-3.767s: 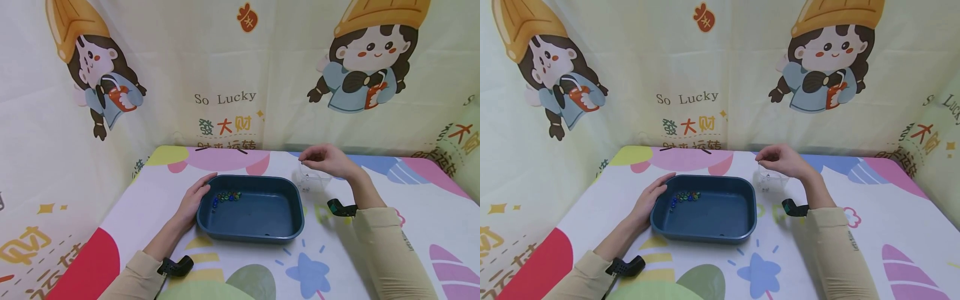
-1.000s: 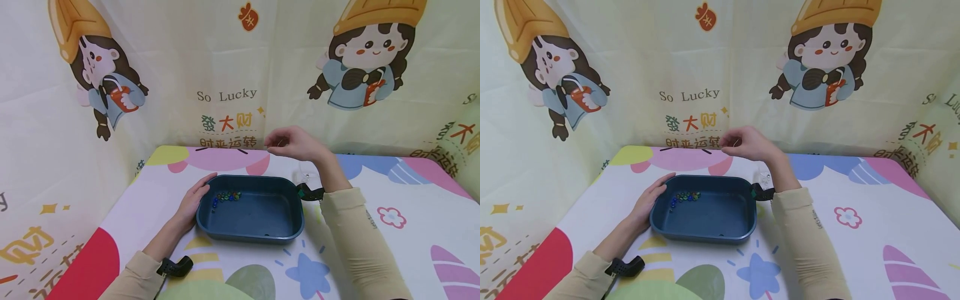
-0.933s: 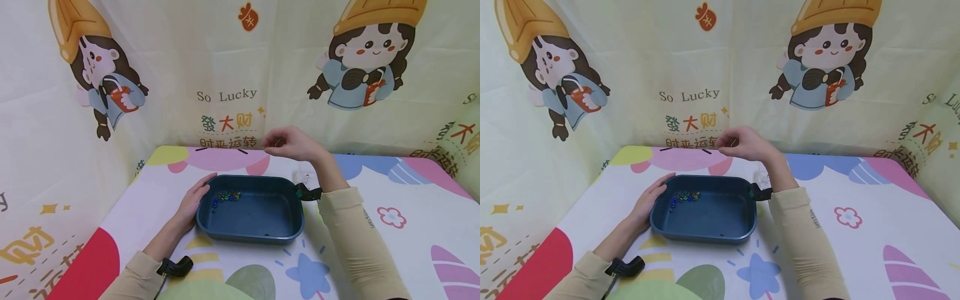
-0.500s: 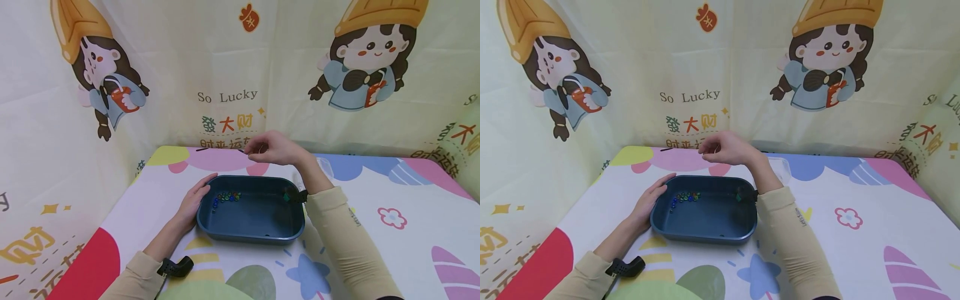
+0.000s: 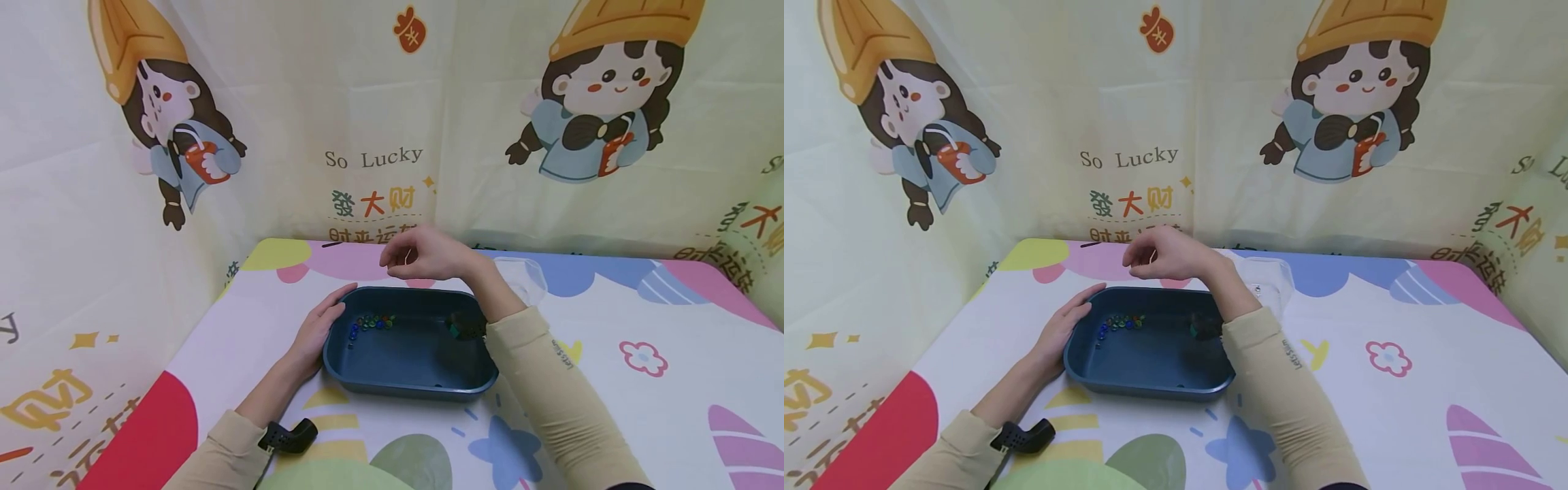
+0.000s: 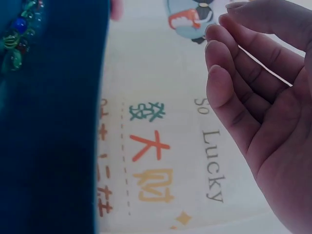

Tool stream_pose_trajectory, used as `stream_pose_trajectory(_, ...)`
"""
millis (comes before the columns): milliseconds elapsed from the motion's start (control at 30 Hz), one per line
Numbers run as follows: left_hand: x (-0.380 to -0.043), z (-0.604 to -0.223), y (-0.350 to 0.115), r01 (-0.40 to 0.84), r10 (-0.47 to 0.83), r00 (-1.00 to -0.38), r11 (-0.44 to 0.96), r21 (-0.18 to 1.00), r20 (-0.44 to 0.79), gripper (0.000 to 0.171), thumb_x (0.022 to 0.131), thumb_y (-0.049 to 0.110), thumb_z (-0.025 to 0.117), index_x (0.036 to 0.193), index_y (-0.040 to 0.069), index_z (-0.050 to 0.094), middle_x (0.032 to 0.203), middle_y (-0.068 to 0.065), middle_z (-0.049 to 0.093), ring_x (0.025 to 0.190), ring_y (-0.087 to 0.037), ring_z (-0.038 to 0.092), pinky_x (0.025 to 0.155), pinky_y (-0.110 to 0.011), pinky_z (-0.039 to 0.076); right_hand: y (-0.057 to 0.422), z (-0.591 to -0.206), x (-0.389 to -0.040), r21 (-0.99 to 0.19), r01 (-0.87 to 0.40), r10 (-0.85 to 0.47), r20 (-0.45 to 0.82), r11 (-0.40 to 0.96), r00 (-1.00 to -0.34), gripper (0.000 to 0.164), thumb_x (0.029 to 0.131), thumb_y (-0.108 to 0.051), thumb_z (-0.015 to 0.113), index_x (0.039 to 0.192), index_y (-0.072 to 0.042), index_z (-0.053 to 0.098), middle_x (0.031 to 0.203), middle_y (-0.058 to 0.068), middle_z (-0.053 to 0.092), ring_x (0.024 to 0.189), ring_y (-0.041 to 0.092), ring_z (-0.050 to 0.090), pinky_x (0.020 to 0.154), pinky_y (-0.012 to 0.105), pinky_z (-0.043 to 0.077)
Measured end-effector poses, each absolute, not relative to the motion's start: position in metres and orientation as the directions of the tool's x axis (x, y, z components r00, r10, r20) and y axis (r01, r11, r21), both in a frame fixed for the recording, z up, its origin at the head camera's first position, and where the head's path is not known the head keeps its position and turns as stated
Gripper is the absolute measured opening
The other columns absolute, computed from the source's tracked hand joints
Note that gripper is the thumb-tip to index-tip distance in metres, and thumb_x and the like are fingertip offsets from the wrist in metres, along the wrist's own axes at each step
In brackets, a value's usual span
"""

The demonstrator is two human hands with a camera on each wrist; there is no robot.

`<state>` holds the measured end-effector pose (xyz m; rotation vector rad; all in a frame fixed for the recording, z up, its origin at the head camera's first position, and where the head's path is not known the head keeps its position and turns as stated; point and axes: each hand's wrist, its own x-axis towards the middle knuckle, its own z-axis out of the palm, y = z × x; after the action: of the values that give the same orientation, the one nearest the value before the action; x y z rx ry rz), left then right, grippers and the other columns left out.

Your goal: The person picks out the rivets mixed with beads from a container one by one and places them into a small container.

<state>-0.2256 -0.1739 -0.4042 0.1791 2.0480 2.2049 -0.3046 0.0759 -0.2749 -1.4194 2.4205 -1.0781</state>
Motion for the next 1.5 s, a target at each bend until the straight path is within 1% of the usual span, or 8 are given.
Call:
stream_pose_trajectory(100,-0.225,-0.403,-0.173,-0.02,0.168,-0.986,-0.073,0.997,-0.007,0.044,0.11,0.021,0.033,0.152,0.019,0.046,0.155,-0.003,0.041,0.142,-0.024,0.038,0.116,-0.043,0.031,0.071,-0.279,-0.305,-0.65,-0.701,-0.818,0.208,0.295,-0.537,0.013,0.091,-0.011,0.073,0.103,-0.006,0.074,0.09,0.0,0.068,0.083,0.019,0.061,0.078,0.035,0.056)
stream_pose_trajectory(233,-0.224,-0.402,-0.172,-0.019,0.171,-0.985,-0.071,0.997,-0.007,0.044,0.11,0.021,0.033,0.153,0.018,0.045,0.155,-0.005,0.041,0.142,-0.025,0.038,0.117,-0.044,0.031,0.066,-0.285,-0.306,-0.65,-0.705,-0.839,0.189,0.283,-0.511,0.014,0.092,-0.01,0.072,0.105,-0.006,0.074,0.092,0.0,0.068,0.084,0.018,0.061,0.08,0.038,0.056)
stream_pose_trajectory(467,-0.227,-0.404,-0.174,-0.018,0.177,-0.984,-0.072,0.997,-0.005,0.044,0.111,0.021,0.034,0.153,0.016,0.044,0.156,-0.008,0.041,0.143,-0.027,0.037,0.116,-0.047,0.031,0.058,-0.294,-0.31,-0.634,-0.729,-0.874,0.168,0.258,-0.456,0.019,0.093,-0.011,0.07,0.108,-0.001,0.073,0.094,-0.001,0.069,0.085,0.017,0.061,0.084,0.038,0.056)
stream_pose_trajectory(667,-0.228,-0.404,-0.175,-0.023,0.178,-0.984,-0.089,0.996,-0.007,0.044,0.11,0.021,0.034,0.153,0.014,0.044,0.156,-0.009,0.041,0.142,-0.027,0.038,0.116,-0.046,0.031,0.05,-0.298,-0.309,-0.635,-0.729,-0.897,0.126,0.255,-0.423,0.019,0.093,-0.01,0.07,0.109,-0.001,0.072,0.094,-0.002,0.068,0.086,0.015,0.062,0.084,0.04,0.056)
stream_pose_trajectory(833,-0.228,-0.404,-0.175,-0.024,0.189,-0.982,-0.093,0.995,-0.006,0.045,0.11,0.021,0.033,0.154,0.014,0.043,0.156,-0.009,0.04,0.142,-0.026,0.038,0.117,-0.044,0.03,0.043,-0.306,-0.31,-0.637,-0.73,-0.925,0.068,0.247,-0.373,0.017,0.093,-0.009,0.07,0.108,-0.002,0.072,0.092,-0.003,0.068,0.084,0.013,0.061,0.082,0.033,0.056)
stream_pose_trajectory(967,-0.229,-0.405,-0.175,-0.021,0.199,-0.98,-0.104,0.994,0.0,0.045,0.11,0.02,0.033,0.154,0.013,0.043,0.156,-0.01,0.039,0.142,-0.026,0.037,0.117,-0.043,0.03,0.038,-0.312,-0.31,-0.653,-0.718,-0.935,0.039,0.243,-0.352,0.017,0.093,-0.008,0.07,0.108,0.0,0.072,0.09,-0.003,0.068,0.082,0.013,0.061,0.08,0.028,0.055)
stream_pose_trajectory(1233,-0.228,-0.404,-0.174,-0.025,0.202,-0.979,-0.101,0.995,-0.004,0.045,0.11,0.02,0.033,0.154,0.013,0.042,0.156,-0.01,0.039,0.139,-0.026,0.038,0.116,-0.042,0.031,0.031,-0.32,-0.306,-0.701,-0.67,-0.948,-0.027,0.245,-0.318,0.021,0.092,-0.007,0.072,0.11,0.003,0.071,0.092,-0.002,0.068,0.082,0.013,0.061,0.078,0.027,0.055)
stream_pose_trajectory(1500,-0.228,-0.404,-0.174,-0.019,0.201,-0.98,-0.082,0.996,-0.002,0.045,0.11,0.02,0.033,0.154,0.015,0.042,0.157,-0.008,0.038,0.14,-0.025,0.038,0.11,-0.031,0.038,0.027,-0.326,-0.305,-0.7,-0.662,-0.948,-0.068,0.268,-0.311,0.019,0.092,-0.007,0.071,0.11,-0.001,0.071,0.091,-0.001,0.067,0.081,0.013,0.059,0.077,0.026,0.054)
